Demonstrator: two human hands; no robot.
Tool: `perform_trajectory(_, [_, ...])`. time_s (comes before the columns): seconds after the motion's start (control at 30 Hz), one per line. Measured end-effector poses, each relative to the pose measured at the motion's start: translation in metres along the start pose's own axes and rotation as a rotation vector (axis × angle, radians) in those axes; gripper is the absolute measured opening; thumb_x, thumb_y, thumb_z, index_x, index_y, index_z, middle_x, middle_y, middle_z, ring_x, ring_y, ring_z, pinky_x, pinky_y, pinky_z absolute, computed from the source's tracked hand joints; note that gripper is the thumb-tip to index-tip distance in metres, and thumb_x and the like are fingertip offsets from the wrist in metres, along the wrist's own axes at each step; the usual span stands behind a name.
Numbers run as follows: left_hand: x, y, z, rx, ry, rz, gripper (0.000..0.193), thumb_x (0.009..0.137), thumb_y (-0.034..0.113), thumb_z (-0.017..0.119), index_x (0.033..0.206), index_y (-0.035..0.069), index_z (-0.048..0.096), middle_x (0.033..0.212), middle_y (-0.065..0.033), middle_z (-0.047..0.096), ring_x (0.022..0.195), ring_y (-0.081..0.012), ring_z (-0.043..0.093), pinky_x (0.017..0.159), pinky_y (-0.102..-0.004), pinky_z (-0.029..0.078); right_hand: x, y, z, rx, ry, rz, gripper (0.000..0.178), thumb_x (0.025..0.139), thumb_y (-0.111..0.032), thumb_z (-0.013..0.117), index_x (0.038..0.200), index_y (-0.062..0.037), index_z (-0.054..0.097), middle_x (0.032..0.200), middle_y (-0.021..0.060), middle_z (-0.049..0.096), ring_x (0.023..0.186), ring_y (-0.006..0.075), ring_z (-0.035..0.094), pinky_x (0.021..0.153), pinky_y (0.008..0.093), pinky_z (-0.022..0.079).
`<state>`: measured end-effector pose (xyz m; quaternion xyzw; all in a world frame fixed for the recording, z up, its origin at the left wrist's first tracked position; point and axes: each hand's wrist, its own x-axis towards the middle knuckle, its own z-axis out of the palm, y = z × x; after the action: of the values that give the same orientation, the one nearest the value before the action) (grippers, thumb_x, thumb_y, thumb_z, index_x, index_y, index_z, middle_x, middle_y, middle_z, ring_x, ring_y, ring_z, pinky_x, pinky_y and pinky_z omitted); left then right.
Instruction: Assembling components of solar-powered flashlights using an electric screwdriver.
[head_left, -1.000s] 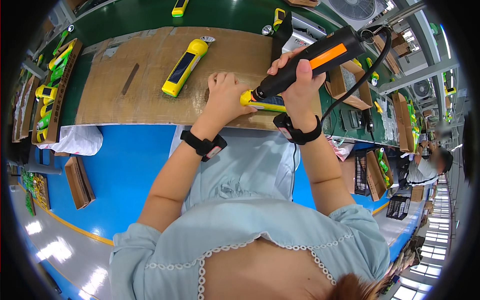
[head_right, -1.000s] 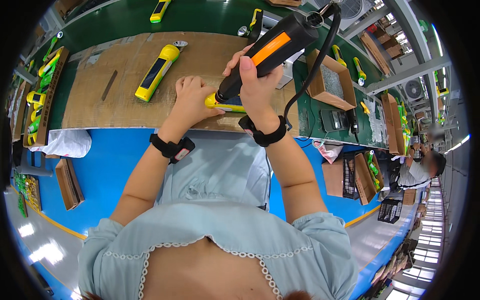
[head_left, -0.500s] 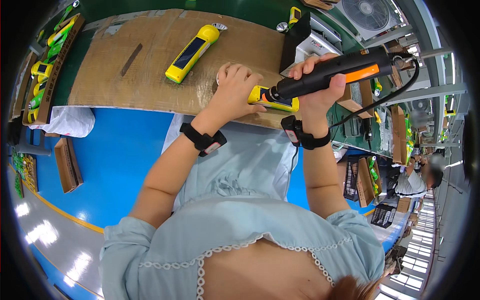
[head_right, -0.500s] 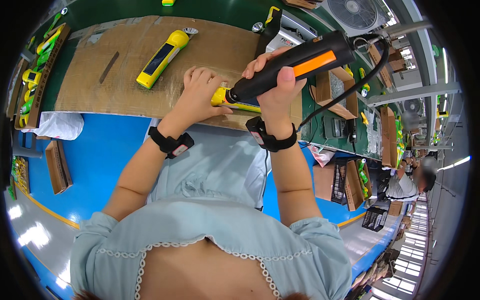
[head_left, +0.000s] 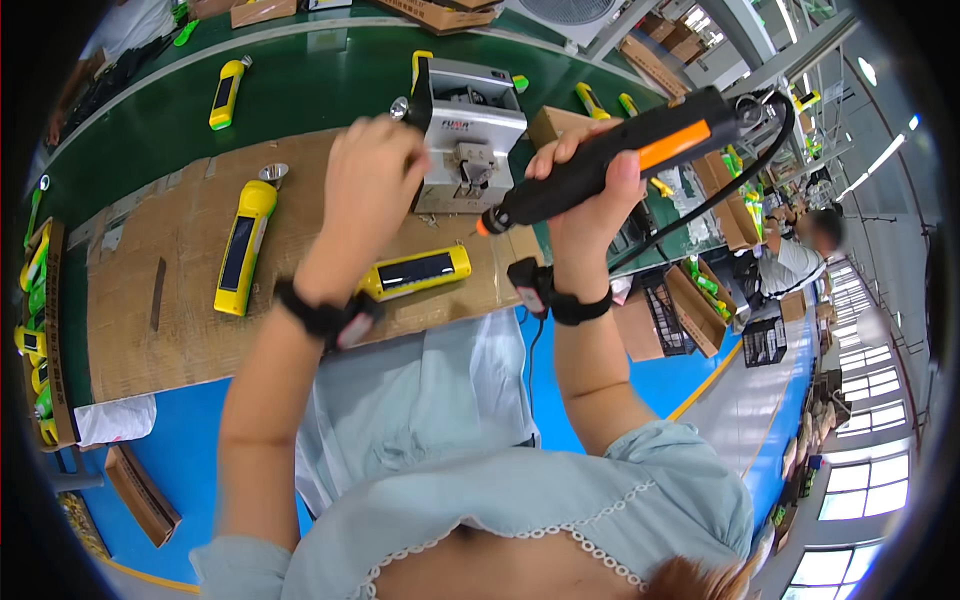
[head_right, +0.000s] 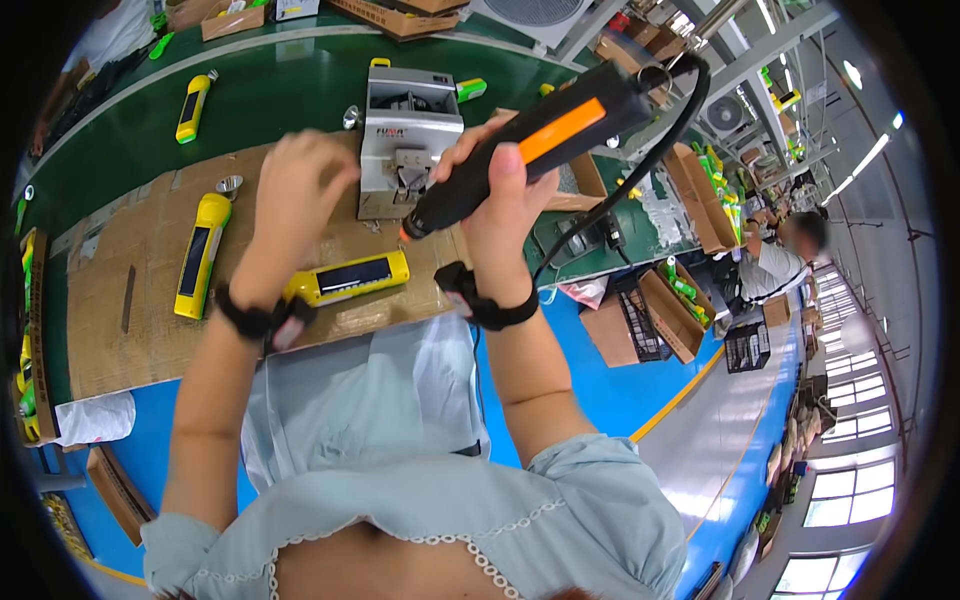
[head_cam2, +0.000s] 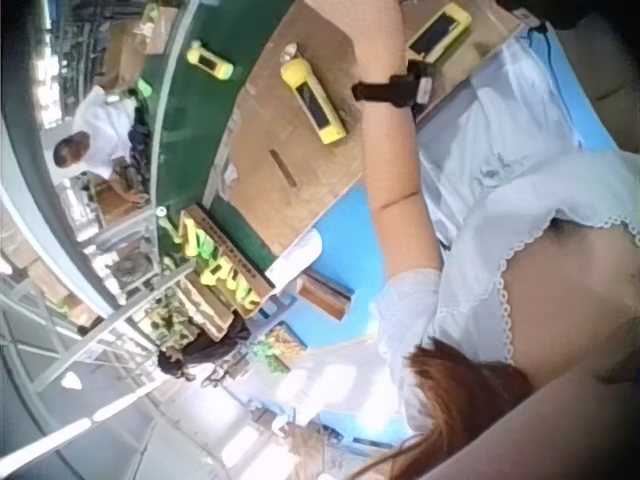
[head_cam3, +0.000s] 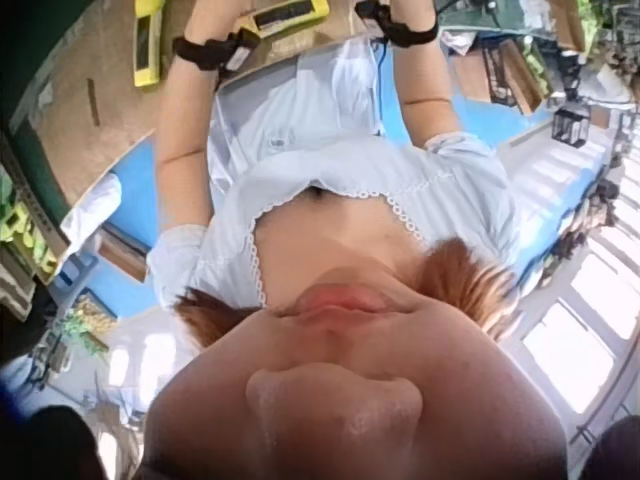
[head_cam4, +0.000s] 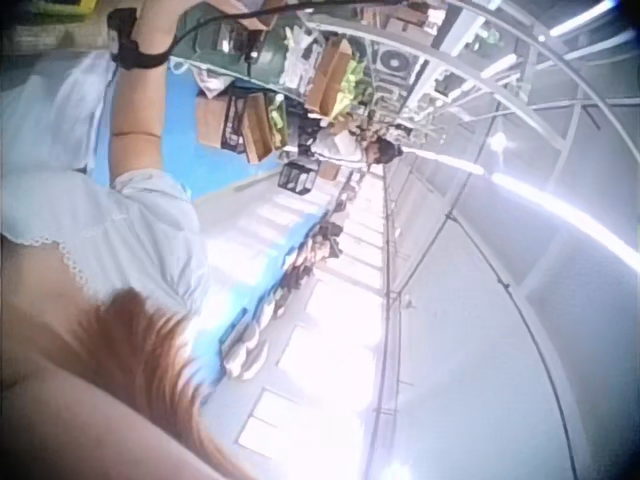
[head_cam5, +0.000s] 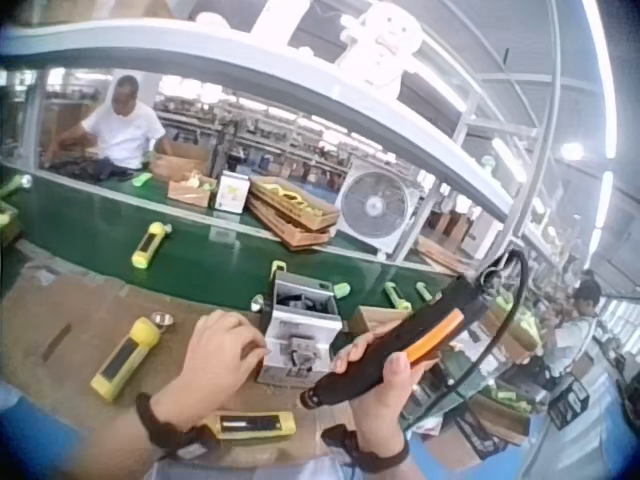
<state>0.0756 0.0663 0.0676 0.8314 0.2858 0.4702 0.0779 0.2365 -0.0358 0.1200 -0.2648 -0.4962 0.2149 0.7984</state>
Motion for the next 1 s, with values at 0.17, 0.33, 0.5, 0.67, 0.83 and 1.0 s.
perform_trajectory(0.17, [0.069,-0.028,0.062,0.003,0.03,0.019,0.014,0.075,0.019,0.069,0.086,0.01,0.069,0.084,-0.0108,0.061,0.083,-0.031,0.058,0.073,-0.0394,0.047,0.019,0.011,-0.012,-0.056,0.039,-0.044,0.038,0.085,-0.029,0.064,0.098,0.0016,0.047,0.071,0.0134,0.057,0.057,0.0212,0.058,0.054,0.0311,0.05])
perform_trajectory(0.33, [0.034,-0.037,0.052,0.073,0.005,-0.145,0.027,0.077,0.024,0.069,0.098,0.008,0.064,0.092,-0.0133,0.062,0.09,-0.0319,0.059,0.077,-0.0402,0.048,0.031,0.037,-0.022,-0.035,0.074,-0.132,0.03,0.088,-0.022,0.061,0.097,0.0021,0.046,0.07,0.0124,0.058,0.056,0.0196,0.058,0.054,0.0299,0.049])
perform_trajectory(0.5, [-0.048,-0.018,-0.019,0.018,-0.196,-0.285,0.039,0.073,0.023,0.073,0.102,0.003,0.058,0.096,-0.0132,0.06,0.093,-0.0303,0.057,0.078,-0.0379,0.047,0.037,0.055,-0.02,-0.104,0.063,-0.168,0.024,0.087,-0.015,0.061,0.094,0.0005,0.045,0.07,0.0111,0.058,0.055,0.0177,0.058,0.053,0.0281,0.048])
perform_trajectory(0.67, [-0.107,-0.006,-0.046,0.074,-0.447,-0.276,0.047,0.063,0.025,0.079,0.1,0.005,0.058,0.098,-0.0106,0.057,0.099,-0.0297,0.051,0.091,-0.0399,0.037,0.044,0.062,-0.019,-0.364,-0.018,-0.123,0.023,0.087,-0.018,0.06,0.09,0.0016,0.049,0.066,0.0117,0.057,0.053,0.0216,0.058,0.05,0.0308,0.048])
perform_trajectory(0.83, [-0.127,-0.009,-0.033,0.05,-0.252,-0.184,0.051,0.059,0.028,0.08,0.102,0.009,0.06,0.094,-0.0087,0.056,0.099,-0.0285,0.05,0.098,-0.043,0.03,0.031,0.056,-0.006,-0.242,-0.075,0.115,0.03,0.089,-0.03,0.056,0.091,-0.0013,0.048,0.069,0.0126,0.055,0.055,0.0238,0.056,0.052,0.0354,0.048])
perform_trajectory(1.0, [-0.12,-0.009,-0.027,-0.023,-0.282,-0.193,0.049,0.058,0.03,0.08,0.099,0.01,0.063,0.093,-0.0063,0.056,0.097,-0.0263,0.05,0.097,-0.043,0.03,-0.026,0.039,0.021,0.115,-0.154,0.196,0.046,0.084,-0.041,0.061,0.103,-0.0014,0.045,0.07,0.0124,0.054,0.059,0.0229,0.057,0.055,0.0342,0.05])
